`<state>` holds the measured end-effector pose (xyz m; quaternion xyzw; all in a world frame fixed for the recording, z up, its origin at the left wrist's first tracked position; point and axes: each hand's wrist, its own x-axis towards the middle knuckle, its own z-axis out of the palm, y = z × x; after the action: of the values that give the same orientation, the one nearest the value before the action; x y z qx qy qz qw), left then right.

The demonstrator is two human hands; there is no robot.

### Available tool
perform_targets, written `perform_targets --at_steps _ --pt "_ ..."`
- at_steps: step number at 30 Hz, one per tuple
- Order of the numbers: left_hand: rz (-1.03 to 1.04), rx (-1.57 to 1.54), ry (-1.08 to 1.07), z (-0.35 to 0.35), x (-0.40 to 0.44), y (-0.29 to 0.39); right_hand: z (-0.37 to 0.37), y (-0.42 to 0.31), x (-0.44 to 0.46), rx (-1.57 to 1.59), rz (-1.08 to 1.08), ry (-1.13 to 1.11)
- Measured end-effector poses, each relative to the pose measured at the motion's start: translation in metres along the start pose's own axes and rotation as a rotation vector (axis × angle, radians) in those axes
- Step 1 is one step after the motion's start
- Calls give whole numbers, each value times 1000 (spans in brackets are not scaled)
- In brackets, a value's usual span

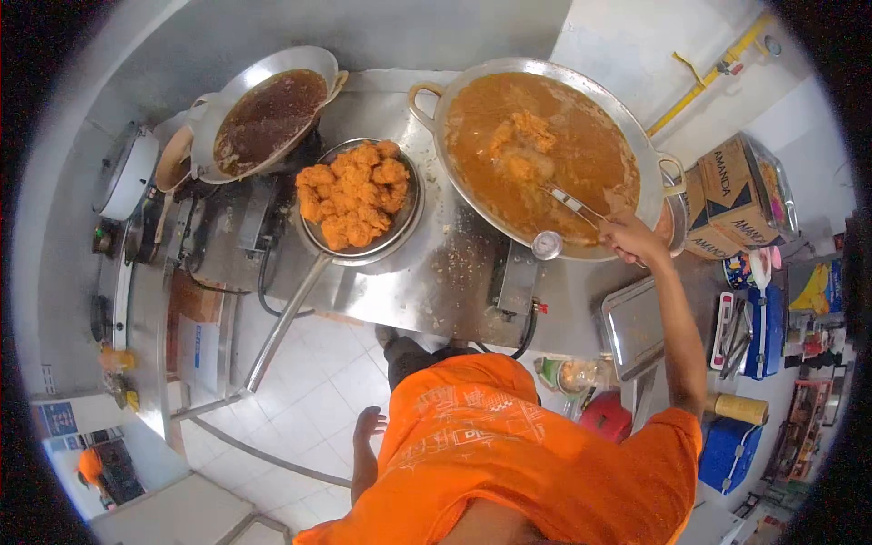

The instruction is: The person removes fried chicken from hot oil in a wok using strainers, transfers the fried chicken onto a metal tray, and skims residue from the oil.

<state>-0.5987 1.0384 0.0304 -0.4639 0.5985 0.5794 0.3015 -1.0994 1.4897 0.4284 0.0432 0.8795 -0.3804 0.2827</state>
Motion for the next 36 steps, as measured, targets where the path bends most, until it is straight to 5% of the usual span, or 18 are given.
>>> perform_targets --at_steps 5,13,16,17,20,25,28,32,36 --pt "55 -299 -84 -22 20 6 9 3 39 -41 -48 0" --pt "114 -266 91 -20 36 16 21 -18 49 6 -113 86" --pt "198 -314 -12 -29 46 -7 22 -20 53 18 -143 106" --pt "140 -495 -134 -37 46 -10 27 -18 59 45 -158 103" --pt "37 -485 -68 -54 49 -12 33 -16 63 26 -147 156" --pt "279 -487 170 -131 28 -5 40 -36 54 91 -136 120" --pt "592 -471 372 -195 0 6 48 -33 64 161 -132 119" --pt "552 -505 591 -270 -31 55 58 -43 49 261 -97 139" --pt "638 -295 501 -278 -110 166 64 -46 24 354 -51 172"
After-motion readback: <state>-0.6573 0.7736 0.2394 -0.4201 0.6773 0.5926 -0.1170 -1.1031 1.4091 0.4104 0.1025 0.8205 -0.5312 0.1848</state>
